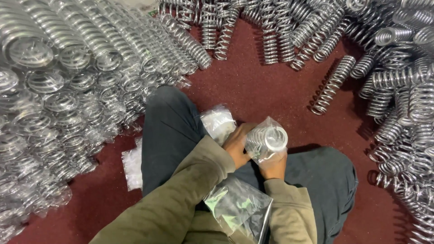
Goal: The person is picking up metal springs from a large pile and placing them individually into small plastic bags.
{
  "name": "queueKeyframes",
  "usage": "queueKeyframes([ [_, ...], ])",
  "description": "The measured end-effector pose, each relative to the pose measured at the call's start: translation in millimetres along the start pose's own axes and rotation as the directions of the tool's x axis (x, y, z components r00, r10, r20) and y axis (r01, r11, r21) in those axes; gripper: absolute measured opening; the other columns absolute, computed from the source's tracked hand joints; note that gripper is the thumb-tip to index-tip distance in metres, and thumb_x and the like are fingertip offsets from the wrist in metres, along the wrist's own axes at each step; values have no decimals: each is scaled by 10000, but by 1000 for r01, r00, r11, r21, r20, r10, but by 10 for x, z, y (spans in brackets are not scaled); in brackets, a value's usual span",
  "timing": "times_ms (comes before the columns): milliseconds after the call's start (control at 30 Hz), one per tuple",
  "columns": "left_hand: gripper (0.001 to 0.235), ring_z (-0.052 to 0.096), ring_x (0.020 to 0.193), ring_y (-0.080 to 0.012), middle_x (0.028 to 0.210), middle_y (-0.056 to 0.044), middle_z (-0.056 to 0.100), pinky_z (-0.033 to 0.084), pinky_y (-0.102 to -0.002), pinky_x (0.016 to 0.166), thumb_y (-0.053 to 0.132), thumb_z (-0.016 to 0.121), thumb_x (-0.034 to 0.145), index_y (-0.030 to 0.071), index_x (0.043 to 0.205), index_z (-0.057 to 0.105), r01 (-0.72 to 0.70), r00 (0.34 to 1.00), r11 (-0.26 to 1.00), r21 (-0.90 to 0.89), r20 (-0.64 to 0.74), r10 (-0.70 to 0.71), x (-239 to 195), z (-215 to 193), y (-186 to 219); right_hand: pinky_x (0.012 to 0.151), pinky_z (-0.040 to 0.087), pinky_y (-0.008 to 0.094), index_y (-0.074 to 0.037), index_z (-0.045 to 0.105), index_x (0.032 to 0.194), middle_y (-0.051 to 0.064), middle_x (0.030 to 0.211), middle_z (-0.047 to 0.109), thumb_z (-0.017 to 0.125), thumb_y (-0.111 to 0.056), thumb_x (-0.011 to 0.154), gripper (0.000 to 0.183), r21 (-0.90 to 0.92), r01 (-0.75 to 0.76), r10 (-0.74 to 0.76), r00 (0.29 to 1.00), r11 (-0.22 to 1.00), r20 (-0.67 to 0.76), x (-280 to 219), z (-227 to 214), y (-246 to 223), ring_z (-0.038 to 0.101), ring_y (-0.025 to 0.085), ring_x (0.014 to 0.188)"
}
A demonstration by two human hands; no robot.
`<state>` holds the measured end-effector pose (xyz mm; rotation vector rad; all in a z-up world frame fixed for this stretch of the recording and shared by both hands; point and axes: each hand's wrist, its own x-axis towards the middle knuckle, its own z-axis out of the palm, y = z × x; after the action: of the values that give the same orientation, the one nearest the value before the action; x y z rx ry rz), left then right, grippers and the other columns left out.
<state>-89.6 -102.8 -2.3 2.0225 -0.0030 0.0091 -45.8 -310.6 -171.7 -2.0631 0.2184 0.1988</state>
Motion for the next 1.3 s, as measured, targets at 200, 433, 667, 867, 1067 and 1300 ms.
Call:
queueKeyframes([
  [200, 717, 504, 1383, -320, 1406, -89, 576, 374, -460, 1202, 275, 820, 841, 201, 1460, 465, 92, 979, 986, 138, 167, -115, 351, 284, -620, 966, 532, 442, -165, 546, 1367, 98, 1261, 663, 759, -183, 763, 641, -267, 12, 42, 980, 964, 196, -184, -120, -1018, 624, 286, 1167],
  [433, 846, 559, 1248, -457, 1448, -218, 564, 377, -551, 1085, 656, 318, 962, 141, 1614, 157, 282, 921, 938, 200, 218, -324, -156, -391, 502, 1010, 449, 536, -245, 231, 1610, 142, 1488, 549, 673, -347, 870, 868, -459, 197, 3, 917, 866, 398, -1039, -584, -2448, 571, 425, 1236],
  [667, 692, 523, 1171, -338, 1258, -112, 491, 405, -496, 1075, 210, 808, 891, 143, 1499, 485, -329, 919, 919, 218, -148, 364, -284, -412, 494, 873, 532, 380, -35, 649, 1100, 93, 1130, 744, 575, 4, 1062, 92, -306, 780, -776, 608, 546, 165, -1055, -949, -3021, 694, 267, 982],
  [867, 161, 639, 841, -207, 892, 50, 628, 401, -416, 904, 184, 597, 844, 180, 1002, 630, -467, 884, 873, -137, -99, 457, -3, -195, 730, 1049, 296, 409, -177, 756, 979, -22, 1038, 748, 583, -277, 1017, 204, -345, 698, -702, 699, 628, 137, -1565, -1016, -2966, 617, 223, 1157],
  [1067, 194, 568, 753, -190, 848, 59, 657, 420, -390, 876, -3, 644, 748, 163, 847, 632, -437, 874, 890, -132, -294, 386, -315, 149, 977, 978, 418, 415, -13, 490, 1065, 162, 1176, 409, 657, -30, 635, 462, -381, 515, -554, 833, 768, 8, -1327, -1150, -2814, 478, 323, 1124],
  [1300, 812, 473, 1373, -359, 1431, -149, 495, 373, -477, 1159, 152, 716, 651, 73, 1403, 420, -268, 958, 957, -113, -133, 253, -694, -22, 1122, 1004, 472, 422, -225, 671, 1269, 45, 1207, 788, 540, -149, 751, 539, -565, 97, 145, 919, 819, 368, -1051, -1230, -2517, 676, 330, 1221],
])
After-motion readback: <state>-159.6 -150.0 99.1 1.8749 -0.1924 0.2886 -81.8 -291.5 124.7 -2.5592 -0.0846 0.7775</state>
